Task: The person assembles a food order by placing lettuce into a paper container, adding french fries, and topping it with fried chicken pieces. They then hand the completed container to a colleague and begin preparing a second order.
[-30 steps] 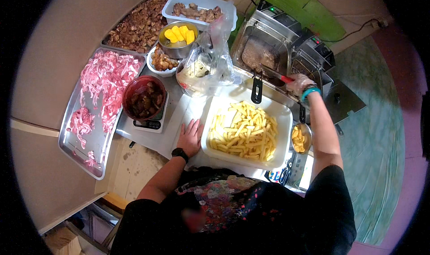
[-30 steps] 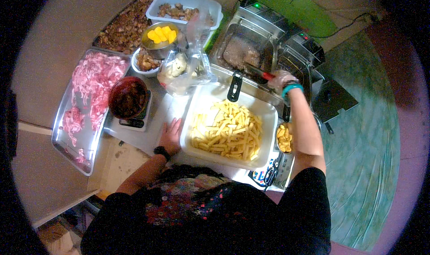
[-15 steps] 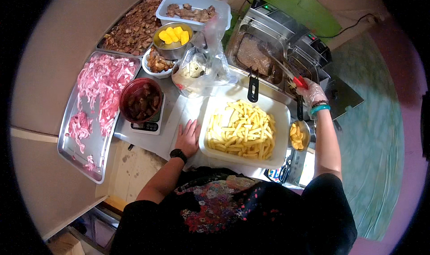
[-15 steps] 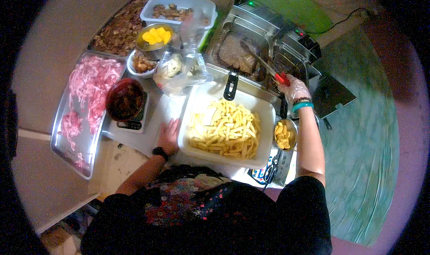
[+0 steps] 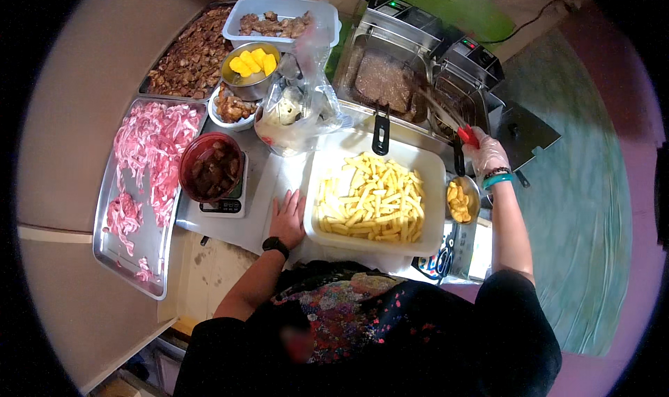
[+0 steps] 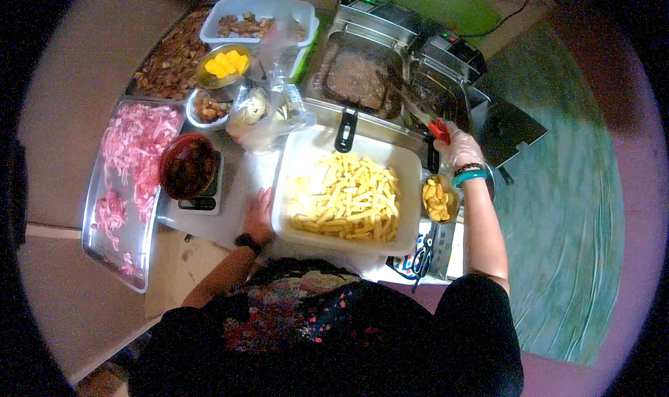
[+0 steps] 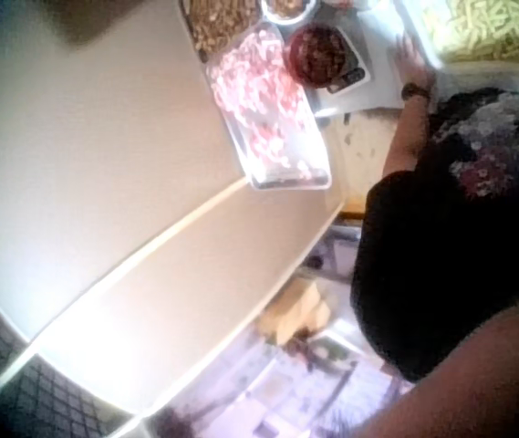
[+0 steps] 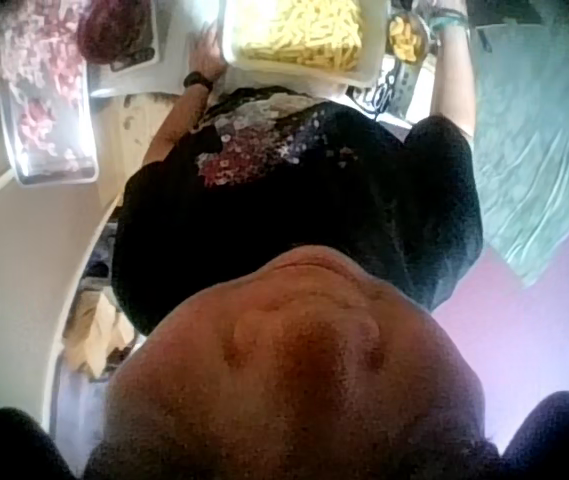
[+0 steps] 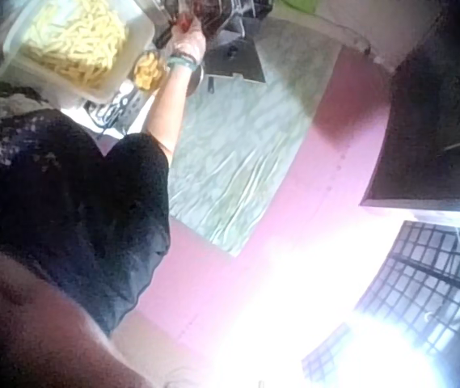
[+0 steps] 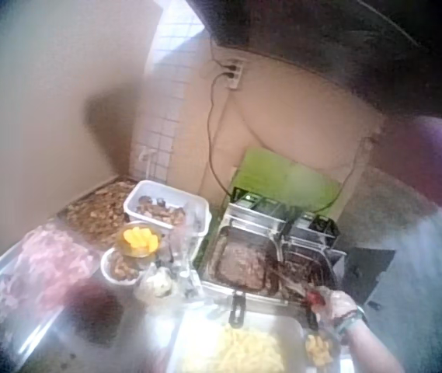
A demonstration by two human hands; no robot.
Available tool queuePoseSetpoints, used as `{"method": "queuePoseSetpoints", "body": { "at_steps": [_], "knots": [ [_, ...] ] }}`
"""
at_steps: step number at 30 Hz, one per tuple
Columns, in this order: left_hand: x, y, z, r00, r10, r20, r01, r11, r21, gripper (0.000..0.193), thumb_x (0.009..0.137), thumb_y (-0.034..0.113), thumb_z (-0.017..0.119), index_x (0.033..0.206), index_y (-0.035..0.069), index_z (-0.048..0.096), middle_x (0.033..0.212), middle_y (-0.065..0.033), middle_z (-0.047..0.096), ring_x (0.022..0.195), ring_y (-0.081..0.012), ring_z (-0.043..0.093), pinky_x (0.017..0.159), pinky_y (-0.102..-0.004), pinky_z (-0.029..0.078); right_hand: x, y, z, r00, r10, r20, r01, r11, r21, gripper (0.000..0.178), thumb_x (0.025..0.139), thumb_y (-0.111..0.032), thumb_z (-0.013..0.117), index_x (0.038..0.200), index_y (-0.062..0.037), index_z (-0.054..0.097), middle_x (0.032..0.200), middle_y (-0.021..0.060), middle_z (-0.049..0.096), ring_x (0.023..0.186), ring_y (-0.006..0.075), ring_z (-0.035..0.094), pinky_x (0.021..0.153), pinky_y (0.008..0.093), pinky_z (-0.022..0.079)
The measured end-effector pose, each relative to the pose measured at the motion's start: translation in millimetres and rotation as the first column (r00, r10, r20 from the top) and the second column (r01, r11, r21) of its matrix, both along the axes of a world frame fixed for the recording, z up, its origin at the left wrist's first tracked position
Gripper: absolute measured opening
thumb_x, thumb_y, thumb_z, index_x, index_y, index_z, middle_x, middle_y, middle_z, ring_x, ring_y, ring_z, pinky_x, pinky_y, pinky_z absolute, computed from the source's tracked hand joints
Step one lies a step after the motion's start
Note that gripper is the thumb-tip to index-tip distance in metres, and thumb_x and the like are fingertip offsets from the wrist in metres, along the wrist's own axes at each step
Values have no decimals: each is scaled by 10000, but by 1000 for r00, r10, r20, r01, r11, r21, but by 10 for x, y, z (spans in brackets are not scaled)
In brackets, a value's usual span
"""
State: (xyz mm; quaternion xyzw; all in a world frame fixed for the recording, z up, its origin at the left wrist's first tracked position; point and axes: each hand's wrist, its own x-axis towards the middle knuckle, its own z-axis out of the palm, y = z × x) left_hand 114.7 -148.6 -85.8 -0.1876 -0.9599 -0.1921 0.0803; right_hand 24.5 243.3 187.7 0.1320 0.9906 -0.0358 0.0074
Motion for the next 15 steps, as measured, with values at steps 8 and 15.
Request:
{"method": "queuePoseSetpoints", "body": {
  "at_steps": [8, 15],
  "knots": [
    [11, -13, -62, 999, -2, 40, 4, 998, -57, 441, 810, 213, 427, 1218, 47, 414, 1321, -125, 318, 1242, -269, 267, 1003, -515, 164, 141, -45, -15, 998, 34, -53, -35, 999, -30, 410, 759, -212, 576, 1155, -157, 484, 960, 198, 577, 890, 343, 557, 742, 404, 441],
    [13, 6, 85, 995, -4, 99, 15, 994, -109, 455, 815, 229, 423, 1239, 65, 393, 1343, -110, 290, 1255, -259, 252, 1010, -511, 149, 202, -143, 11, 999, 11, 53, -9, 1000, -26, 375, 752, -208, 579, 1113, -134, 507, 963, 192, 576, 894, 346, 552, 750, 405, 442]
  ]
}}
